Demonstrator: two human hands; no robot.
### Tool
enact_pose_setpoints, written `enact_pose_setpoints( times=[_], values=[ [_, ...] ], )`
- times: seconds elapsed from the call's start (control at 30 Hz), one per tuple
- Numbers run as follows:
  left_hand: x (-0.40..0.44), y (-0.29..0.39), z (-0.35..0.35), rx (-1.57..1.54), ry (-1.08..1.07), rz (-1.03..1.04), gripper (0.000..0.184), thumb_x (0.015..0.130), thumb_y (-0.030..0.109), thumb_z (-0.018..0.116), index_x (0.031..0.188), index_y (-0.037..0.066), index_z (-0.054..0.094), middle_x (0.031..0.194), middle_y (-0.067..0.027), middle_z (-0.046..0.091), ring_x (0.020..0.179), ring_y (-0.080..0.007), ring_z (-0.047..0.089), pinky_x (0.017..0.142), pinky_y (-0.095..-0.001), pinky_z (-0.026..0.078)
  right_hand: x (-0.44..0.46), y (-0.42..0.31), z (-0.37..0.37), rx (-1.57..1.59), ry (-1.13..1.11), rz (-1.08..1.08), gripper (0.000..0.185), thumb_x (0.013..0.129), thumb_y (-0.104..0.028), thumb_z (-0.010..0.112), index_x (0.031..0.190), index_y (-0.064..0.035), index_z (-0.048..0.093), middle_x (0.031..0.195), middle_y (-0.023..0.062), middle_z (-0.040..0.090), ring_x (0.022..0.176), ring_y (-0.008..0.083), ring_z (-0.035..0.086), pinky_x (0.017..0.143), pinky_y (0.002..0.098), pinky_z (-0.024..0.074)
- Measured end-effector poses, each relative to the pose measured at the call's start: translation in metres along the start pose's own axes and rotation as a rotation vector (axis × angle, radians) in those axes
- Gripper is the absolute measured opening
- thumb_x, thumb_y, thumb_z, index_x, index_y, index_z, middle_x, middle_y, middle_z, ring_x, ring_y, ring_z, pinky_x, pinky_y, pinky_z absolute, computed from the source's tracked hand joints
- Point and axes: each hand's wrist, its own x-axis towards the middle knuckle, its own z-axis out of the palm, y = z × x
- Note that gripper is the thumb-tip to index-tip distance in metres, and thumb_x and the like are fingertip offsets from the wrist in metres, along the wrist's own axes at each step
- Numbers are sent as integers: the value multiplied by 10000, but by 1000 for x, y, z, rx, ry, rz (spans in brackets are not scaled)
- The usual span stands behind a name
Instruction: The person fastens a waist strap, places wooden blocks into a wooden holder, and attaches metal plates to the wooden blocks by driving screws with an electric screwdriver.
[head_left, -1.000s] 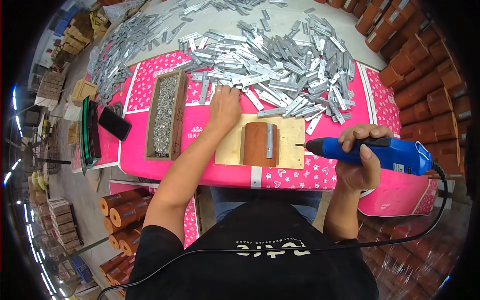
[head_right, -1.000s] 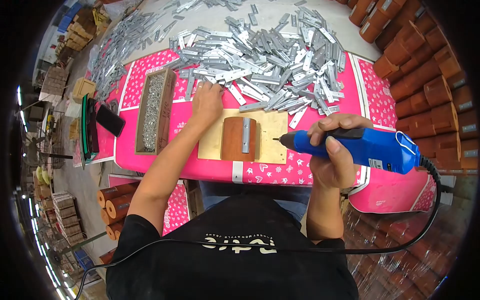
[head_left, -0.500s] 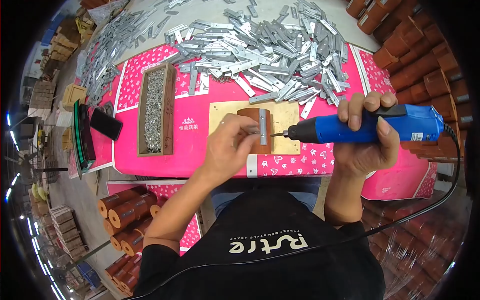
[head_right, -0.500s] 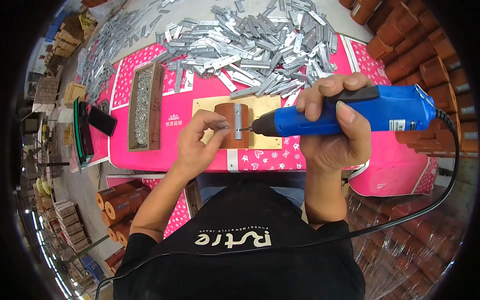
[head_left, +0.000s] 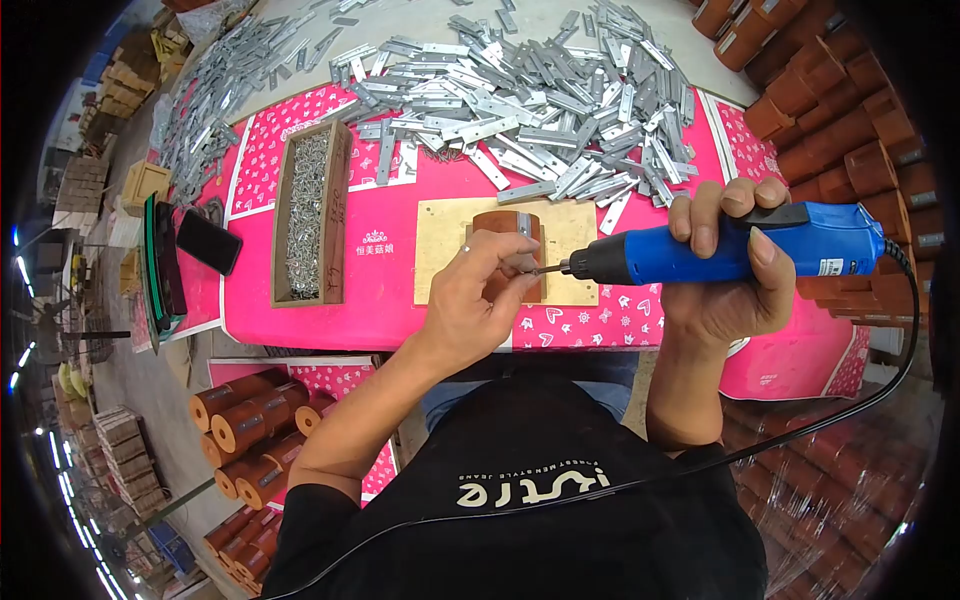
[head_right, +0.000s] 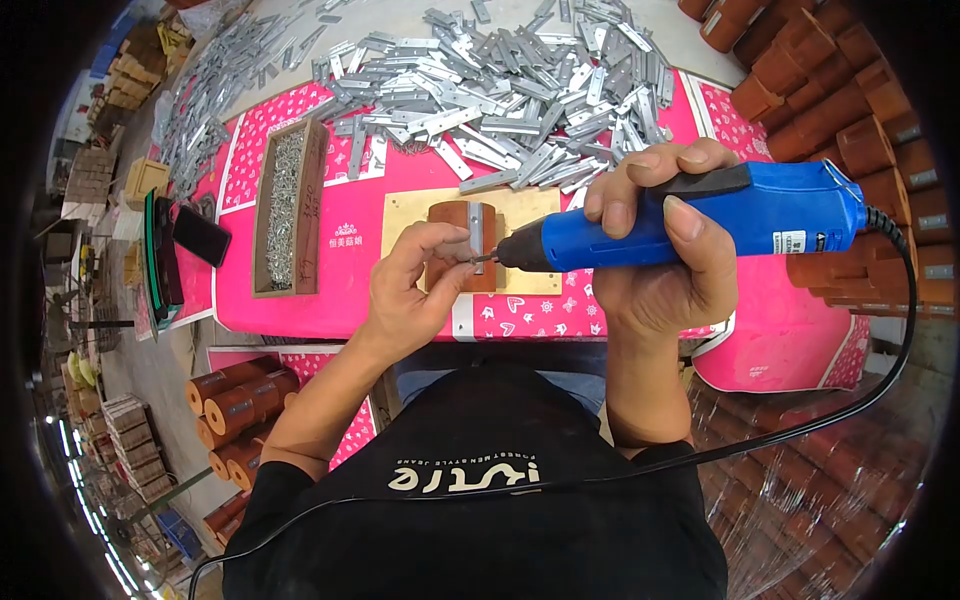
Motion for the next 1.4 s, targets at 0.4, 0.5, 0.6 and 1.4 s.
enact_pose_setpoints(
  times=[0.4, 0.5, 0.6, 1.4],
  values=[
    [-1, -22, 10, 270, 68, 187, 487, 702, 1, 710, 1172, 49, 593, 1034, -112, 652, 957, -263, 600, 869, -386, 401, -8, 24, 0, -114, 9, 39, 331, 753, -18, 557, 1076, -4, 483, 902, 201, 621, 646, 211, 579, 640, 357, 505],
    [0, -22, 9, 334, 72, 213, 515, 693, 6, 729, 1186, 34, 584, 961, -92, 694, 1013, -244, 592, 926, -370, 356, -10, 31, -2, -155, -17, 10, 332, 755, -19, 560, 1076, -4, 478, 899, 199, 620, 647, 209, 579, 643, 359, 506],
    [1, -19, 10, 353, 88, 229, 531, 679, 3, 737, 1186, 28, 581, 954, -84, 709, 1056, -246, 575, 938, -363, 345, -10, 34, -4, -150, -30, 14, 326, 761, -19, 562, 1075, -5, 477, 895, 199, 618, 649, 207, 580, 645, 357, 507],
    [0, -30, 17, 352, 93, 231, 488, 653, -7, 709, 1125, 47, 598, 963, -78, 664, 1091, -288, 541, 947, -391, 332, -24, 38, 1, -242, -93, 145, 302, 788, -48, 583, 1069, -50, 474, 790, 109, 539, 612, 187, 526, 639, 368, 465]
  ],
)
